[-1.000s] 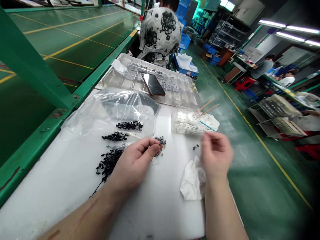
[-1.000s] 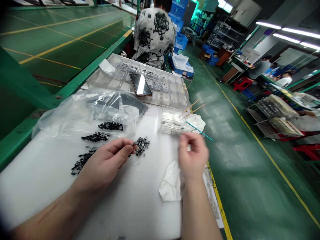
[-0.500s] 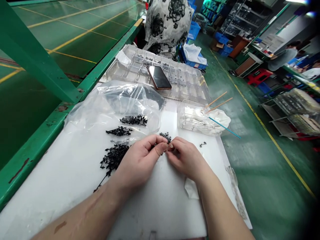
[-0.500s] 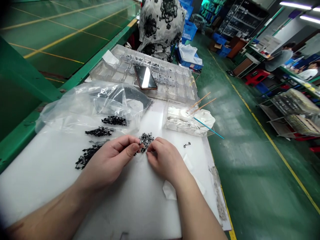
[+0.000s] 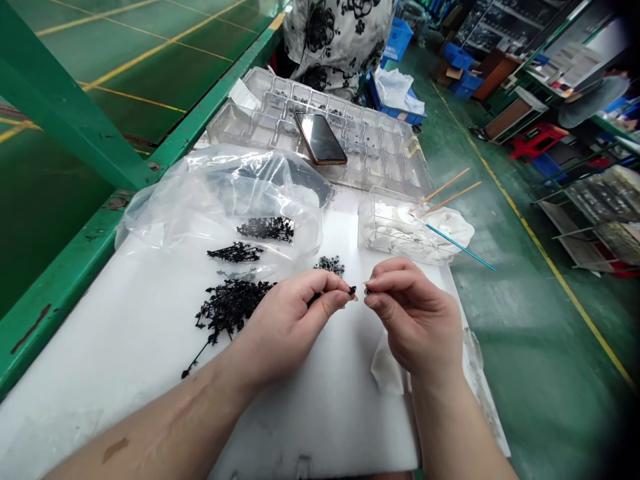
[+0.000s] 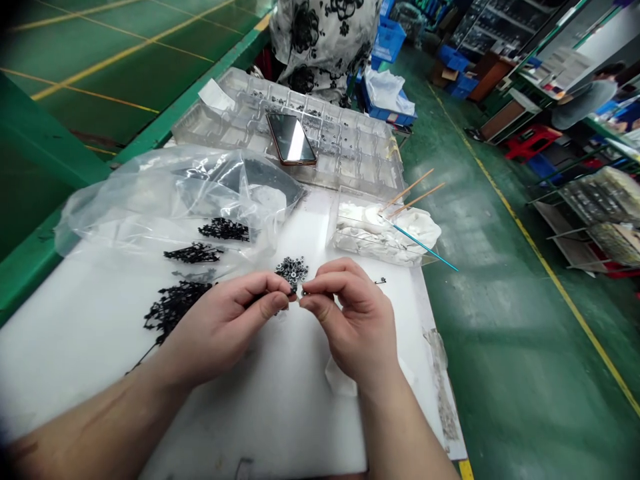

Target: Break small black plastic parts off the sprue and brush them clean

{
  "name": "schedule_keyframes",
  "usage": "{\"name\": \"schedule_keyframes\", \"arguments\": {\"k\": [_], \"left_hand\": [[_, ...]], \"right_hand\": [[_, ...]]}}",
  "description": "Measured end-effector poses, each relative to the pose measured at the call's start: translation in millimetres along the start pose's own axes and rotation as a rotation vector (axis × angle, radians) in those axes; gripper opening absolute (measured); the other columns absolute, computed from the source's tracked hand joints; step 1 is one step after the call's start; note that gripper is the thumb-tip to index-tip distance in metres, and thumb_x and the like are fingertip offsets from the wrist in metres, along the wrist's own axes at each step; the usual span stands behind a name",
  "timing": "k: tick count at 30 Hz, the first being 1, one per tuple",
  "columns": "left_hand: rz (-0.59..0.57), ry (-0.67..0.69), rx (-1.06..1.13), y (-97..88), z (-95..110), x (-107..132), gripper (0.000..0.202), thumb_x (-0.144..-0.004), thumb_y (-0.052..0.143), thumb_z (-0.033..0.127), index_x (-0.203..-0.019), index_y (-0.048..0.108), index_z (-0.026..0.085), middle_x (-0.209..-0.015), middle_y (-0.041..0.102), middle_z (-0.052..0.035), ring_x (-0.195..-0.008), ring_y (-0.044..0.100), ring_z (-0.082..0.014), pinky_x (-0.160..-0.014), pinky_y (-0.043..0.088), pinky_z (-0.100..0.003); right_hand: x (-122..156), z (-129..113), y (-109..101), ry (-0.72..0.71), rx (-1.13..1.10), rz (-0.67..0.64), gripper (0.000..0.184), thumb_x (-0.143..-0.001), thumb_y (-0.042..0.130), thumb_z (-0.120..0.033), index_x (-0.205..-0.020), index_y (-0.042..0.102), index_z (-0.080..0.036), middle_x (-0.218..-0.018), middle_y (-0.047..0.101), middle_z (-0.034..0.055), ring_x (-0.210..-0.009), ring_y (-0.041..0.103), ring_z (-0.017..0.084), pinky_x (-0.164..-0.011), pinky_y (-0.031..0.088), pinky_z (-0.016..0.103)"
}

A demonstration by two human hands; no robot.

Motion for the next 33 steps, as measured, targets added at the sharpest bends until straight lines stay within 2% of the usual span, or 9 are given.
{"name": "schedule_keyframes", "arguments": {"k": [4,13,16,19,22,25,28,33], "left_hand": [[-0.012,0.014,-0.006,1.4,0.6,0.4,0.019,-0.105,0.059,0.030,-0.094,0.073,0.023,-0.083,0.071,0.0037,-0.077,0.061,-0.0155,-0.073,0.043,-0.027],[-0.005,0.045,-0.041,1.0,2.3,-0.2,0.018,-0.106,0.059,0.029,-0.096,0.072,0.023,-0.085,0.071,0.0036,-0.077,0.061,-0.0150,-0.074,0.044,-0.027],[-0.001,0.112,-0.077,0.6,2.7,-0.1,0.018,-0.107,0.058,0.025,-0.096,0.072,0.022,-0.091,0.073,0.0015,-0.083,0.064,-0.0160,-0.077,0.046,-0.027],[0.011,0.192,-0.117,0.7,0.9,0.0,0.020,-0.108,0.055,0.022,-0.099,0.073,0.022,-0.101,0.074,-0.0020,-0.092,0.066,-0.0178,-0.082,0.048,-0.028],[0.027,0.216,-0.161,1.3,-2.1,-0.2,0.021,-0.108,0.054,0.021,-0.100,0.074,0.021,-0.103,0.074,-0.0033,-0.092,0.067,-0.0180,-0.082,0.048,-0.029],[0.048,0.189,-0.188,0.6,-3.1,-0.4,0.019,-0.107,0.057,0.023,-0.098,0.074,0.021,-0.098,0.074,-0.0018,-0.090,0.067,-0.0177,-0.081,0.047,-0.029],[0.067,0.108,-0.138,-1.9,-2.6,-0.5,0.018,-0.107,0.058,0.030,-0.106,0.074,0.022,-0.098,0.074,-0.0006,-0.092,0.066,-0.0186,-0.083,0.046,-0.030],[0.038,-0.094,0.075,-4.8,-4.4,0.2,0.028,-0.108,0.056,0.047,-0.111,0.074,0.026,-0.081,0.064,0.0035,-0.072,0.054,-0.0150,-0.068,0.041,-0.029]], "right_hand": [[0.7,-1.3,3.6,0.004,0.017,-0.033,0.016,-0.090,0.081,-0.017,-0.098,0.080,-0.032,-0.094,0.066,0.0003,-0.083,0.061,0.015,-0.069,0.048,0.031],[-1.4,0.7,3.3,0.008,0.046,-0.077,0.015,-0.091,0.081,-0.019,-0.100,0.079,-0.031,-0.095,0.066,0.0009,-0.085,0.063,0.016,-0.070,0.049,0.031],[-2.0,2.6,3.2,0.059,0.006,-0.102,0.010,-0.091,0.082,-0.024,-0.099,0.079,-0.029,-0.094,0.067,0.0019,-0.085,0.063,0.017,-0.069,0.051,0.030],[-2.2,4.5,3.7,0.149,-0.061,-0.143,0.014,-0.090,0.083,-0.030,-0.104,0.080,-0.029,-0.095,0.069,0.0026,-0.085,0.065,0.018,-0.072,0.055,0.031],[-2.0,3.9,4.6,0.161,-0.060,-0.188,0.012,-0.092,0.081,-0.030,-0.104,0.081,-0.029,-0.095,0.070,0.0027,-0.085,0.067,0.017,-0.073,0.056,0.031],[-1.5,2.1,3.7,0.124,-0.019,-0.176,0.008,-0.093,0.080,-0.027,-0.101,0.081,-0.028,-0.092,0.069,0.0024,-0.083,0.065,0.017,-0.070,0.053,0.030],[-1.4,3.1,0.3,0.121,-0.068,-0.096,0.005,-0.091,0.082,-0.027,-0.095,0.079,-0.026,-0.089,0.068,0.0024,-0.081,0.064,0.016,-0.068,0.051,0.029],[-1.3,11.1,-3.7,0.161,-0.253,0.003,0.008,-0.089,0.084,-0.030,-0.088,0.078,-0.025,-0.088,0.068,0.0027,-0.077,0.063,0.016,-0.065,0.049,0.029]]}}
Point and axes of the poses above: each hand's wrist, its own x-axis away from the middle knuckle, its own y-axis out of the palm, z = x × y, the point moved 2 cm from there along -x, towards the middle knuckle
